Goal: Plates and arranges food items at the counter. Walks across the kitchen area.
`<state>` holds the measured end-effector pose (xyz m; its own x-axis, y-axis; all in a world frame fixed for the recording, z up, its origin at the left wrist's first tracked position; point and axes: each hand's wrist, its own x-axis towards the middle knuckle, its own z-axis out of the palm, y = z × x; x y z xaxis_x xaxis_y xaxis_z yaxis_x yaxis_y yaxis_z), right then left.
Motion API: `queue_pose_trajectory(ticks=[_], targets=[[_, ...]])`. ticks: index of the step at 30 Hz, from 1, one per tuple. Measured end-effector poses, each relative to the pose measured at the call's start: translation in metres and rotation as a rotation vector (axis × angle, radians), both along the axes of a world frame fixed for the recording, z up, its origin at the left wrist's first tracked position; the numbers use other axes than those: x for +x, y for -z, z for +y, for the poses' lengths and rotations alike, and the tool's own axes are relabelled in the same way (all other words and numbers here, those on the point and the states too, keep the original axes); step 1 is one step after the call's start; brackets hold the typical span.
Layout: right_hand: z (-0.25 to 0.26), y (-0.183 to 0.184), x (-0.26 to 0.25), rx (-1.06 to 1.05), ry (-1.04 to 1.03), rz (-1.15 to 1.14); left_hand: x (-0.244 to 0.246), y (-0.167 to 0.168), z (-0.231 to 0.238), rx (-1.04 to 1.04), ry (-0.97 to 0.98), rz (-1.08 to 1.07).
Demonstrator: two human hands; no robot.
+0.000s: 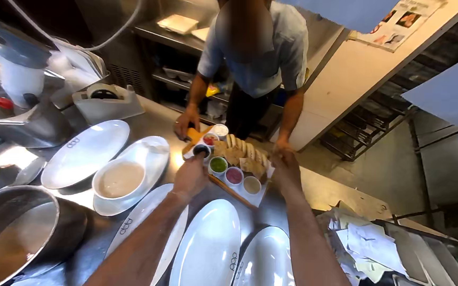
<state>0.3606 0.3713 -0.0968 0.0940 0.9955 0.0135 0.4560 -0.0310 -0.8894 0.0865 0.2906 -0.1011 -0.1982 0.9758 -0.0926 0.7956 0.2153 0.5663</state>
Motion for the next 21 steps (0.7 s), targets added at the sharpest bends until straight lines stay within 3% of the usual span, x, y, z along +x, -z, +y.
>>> queue_pose_trajectory(ticks=[2,9,14,21], targets=[[-0.015,0.007,0.019,-0.047,0.079,0.187,0.002,0.0,0.027,0.049,0.027,0.042],[-0.059,0.019,0.059,-0.095,0.161,0.322,0.003,0.005,0.1,0.129,0.171,0.232],[-0.065,0.028,0.069,-0.11,0.15,0.354,0.02,0.007,0.111,0.1,0.29,0.265],[-0.07,0.031,0.067,-0.113,0.136,0.353,0.028,0.009,0.107,0.064,0.311,0.271]])
